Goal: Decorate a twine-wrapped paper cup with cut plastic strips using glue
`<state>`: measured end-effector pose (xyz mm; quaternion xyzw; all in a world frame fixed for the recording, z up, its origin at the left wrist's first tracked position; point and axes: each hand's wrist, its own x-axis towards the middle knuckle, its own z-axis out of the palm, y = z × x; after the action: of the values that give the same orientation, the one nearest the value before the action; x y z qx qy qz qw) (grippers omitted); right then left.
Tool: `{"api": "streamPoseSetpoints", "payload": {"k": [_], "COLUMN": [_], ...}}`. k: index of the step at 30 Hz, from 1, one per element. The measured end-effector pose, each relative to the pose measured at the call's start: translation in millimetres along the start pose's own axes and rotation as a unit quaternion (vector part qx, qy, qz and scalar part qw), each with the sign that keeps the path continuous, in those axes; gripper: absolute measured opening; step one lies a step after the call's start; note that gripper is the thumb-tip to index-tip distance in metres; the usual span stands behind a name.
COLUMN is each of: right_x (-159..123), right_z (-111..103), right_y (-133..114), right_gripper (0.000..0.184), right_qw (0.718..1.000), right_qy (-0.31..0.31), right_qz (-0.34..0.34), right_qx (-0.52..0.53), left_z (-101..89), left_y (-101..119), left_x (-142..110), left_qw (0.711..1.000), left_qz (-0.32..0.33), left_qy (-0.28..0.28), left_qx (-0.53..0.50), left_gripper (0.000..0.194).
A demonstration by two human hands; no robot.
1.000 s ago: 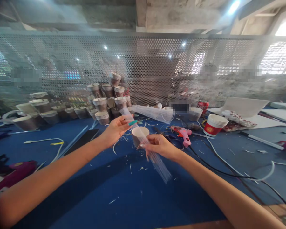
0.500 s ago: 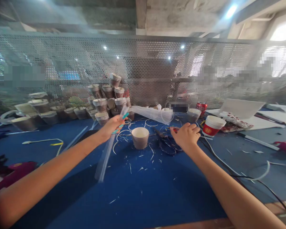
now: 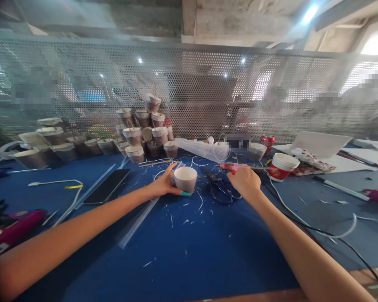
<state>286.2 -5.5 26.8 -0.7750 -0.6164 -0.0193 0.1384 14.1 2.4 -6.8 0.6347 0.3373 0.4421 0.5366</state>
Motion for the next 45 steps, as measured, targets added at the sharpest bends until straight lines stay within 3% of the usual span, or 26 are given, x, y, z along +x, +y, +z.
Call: {"api": "streamPoseSetpoints", "payload": {"k": [3,5,8,12,15,19,30,35,38,40,45], "right_x": [-10.6,-17.1,-25.1,-33.9,-38.3,-39.2,-40.2,-39.5,-40.8,-43.8,-58.2], "right_z": [-5.4,-6.3,-4.3,0.1,2.5,5.5,12.1,12.4,11.2,9.2,-0.8], "right_y": [-14.7,-23.9,-34.1,-41.6,-44.3,-44.4,-42.4,-40.6,-40.8,-43.1,-56.4], "right_gripper": [0.043,0.043,0.042,0.031,0.034,0.041,0.033,0.031,0.032,0.029,0.036], "right_qw": [0.998,0.993,0.975,0.955,0.945,0.935,0.914,0.909,0.904,0.882,0.738], "right_qy": [0.062,0.093,0.142,0.175,0.19,0.21,0.264,0.272,0.221,0.14,-0.122], "right_qz": [-0.02,-0.037,-0.055,-0.083,-0.095,-0.105,-0.171,-0.166,-0.138,-0.126,-0.104], "right_qx": [0.021,0.067,0.163,0.224,0.25,0.266,0.257,0.269,0.338,0.433,0.656], "left_z": [1.4,1.4,0.4,-1.5,-2.0,-2.1,-1.7,-8.2,-16.4,-19.7,-12.9], "left_y": [-0.4,-0.7,1.4,9.5,13.8,13.2,13.8,10.8,10.5,10.5,7.7], "left_x": [1.1,1.1,-0.3,-4.3,-6.9,-7.7,-7.7,-6.7,-7.2,-7.6,-7.9], "left_qw": [0.999,0.998,0.999,0.994,0.988,0.992,0.994,0.994,0.978,0.969,0.975], "left_qz": [-0.012,-0.009,-0.01,-0.075,-0.096,-0.085,-0.094,-0.084,-0.099,-0.117,-0.104], "left_qy": [-0.043,-0.059,-0.037,0.006,0.009,0.014,0.024,0.01,0.014,0.019,0.057], "left_qx": [-0.006,-0.004,0.008,0.075,0.117,0.094,0.046,-0.07,-0.181,-0.216,-0.188], "left_gripper": [0.105,0.089,0.067,0.059,0.056,0.053,0.043,0.038,0.037,0.036,0.04]}}
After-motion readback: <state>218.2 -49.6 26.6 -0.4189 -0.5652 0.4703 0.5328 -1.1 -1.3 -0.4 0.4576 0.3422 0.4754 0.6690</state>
